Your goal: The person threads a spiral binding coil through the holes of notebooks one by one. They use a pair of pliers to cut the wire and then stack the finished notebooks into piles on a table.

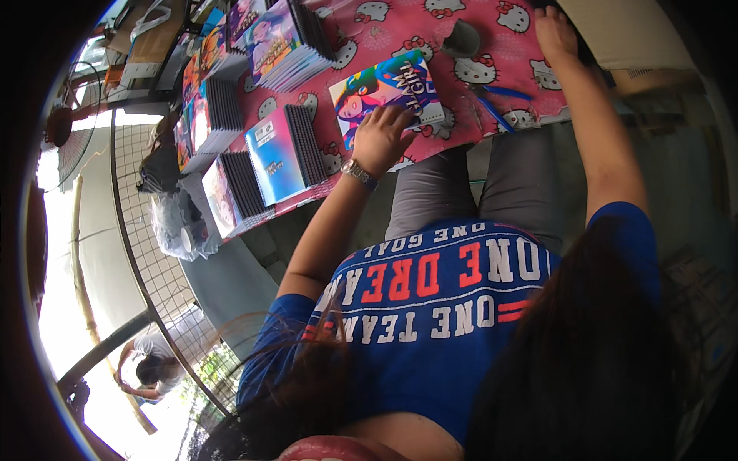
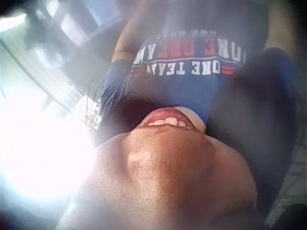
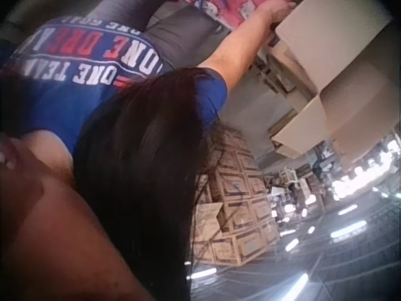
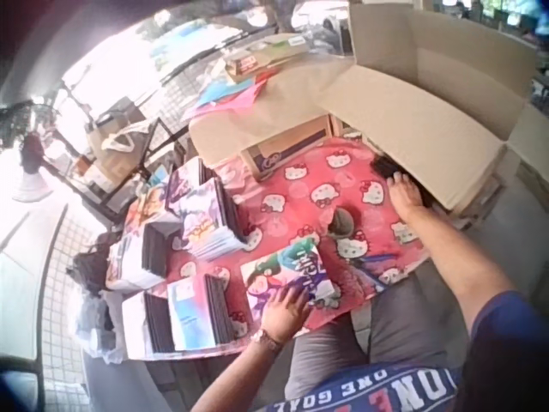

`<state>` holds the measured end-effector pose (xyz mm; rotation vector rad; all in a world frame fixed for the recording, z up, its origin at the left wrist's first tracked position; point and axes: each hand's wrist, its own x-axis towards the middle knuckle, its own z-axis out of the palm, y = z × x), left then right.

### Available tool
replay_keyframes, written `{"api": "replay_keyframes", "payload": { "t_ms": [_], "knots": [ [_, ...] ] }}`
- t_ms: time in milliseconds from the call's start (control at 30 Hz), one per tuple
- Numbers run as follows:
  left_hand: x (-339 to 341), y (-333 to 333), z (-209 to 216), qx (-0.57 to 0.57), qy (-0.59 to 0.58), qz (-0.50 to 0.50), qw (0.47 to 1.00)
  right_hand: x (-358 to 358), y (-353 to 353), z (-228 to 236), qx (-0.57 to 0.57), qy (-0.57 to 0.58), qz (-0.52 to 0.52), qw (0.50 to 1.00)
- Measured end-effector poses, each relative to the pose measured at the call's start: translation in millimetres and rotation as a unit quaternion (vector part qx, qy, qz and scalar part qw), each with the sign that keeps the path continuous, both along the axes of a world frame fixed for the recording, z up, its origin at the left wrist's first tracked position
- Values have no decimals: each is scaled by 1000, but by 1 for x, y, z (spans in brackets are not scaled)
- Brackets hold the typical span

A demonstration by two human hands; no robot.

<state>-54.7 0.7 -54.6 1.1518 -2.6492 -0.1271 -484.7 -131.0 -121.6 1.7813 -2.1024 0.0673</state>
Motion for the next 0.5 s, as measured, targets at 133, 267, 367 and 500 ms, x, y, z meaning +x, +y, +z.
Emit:
{"api": "replay_keyframes", "payload": {
  "t_ms": [133, 267, 367, 500],
  "knots": [
    [4, -13, 5, 34, -70, -44, 996, -3, -5, -7, -30, -148, -43, 988],
    [17, -34, 63, 125, -48, -126, 983, -4, 0, -1, -27, -95, -17, 995],
    [27, -41, 111, 38, 35, -42, 998, 42, 11, 46, -151, -188, 40, 970],
    [5, -61, 91, -97, 48, 12, 994, 95, 43, 101, -137, -373, 237, 887]
  ]
}}
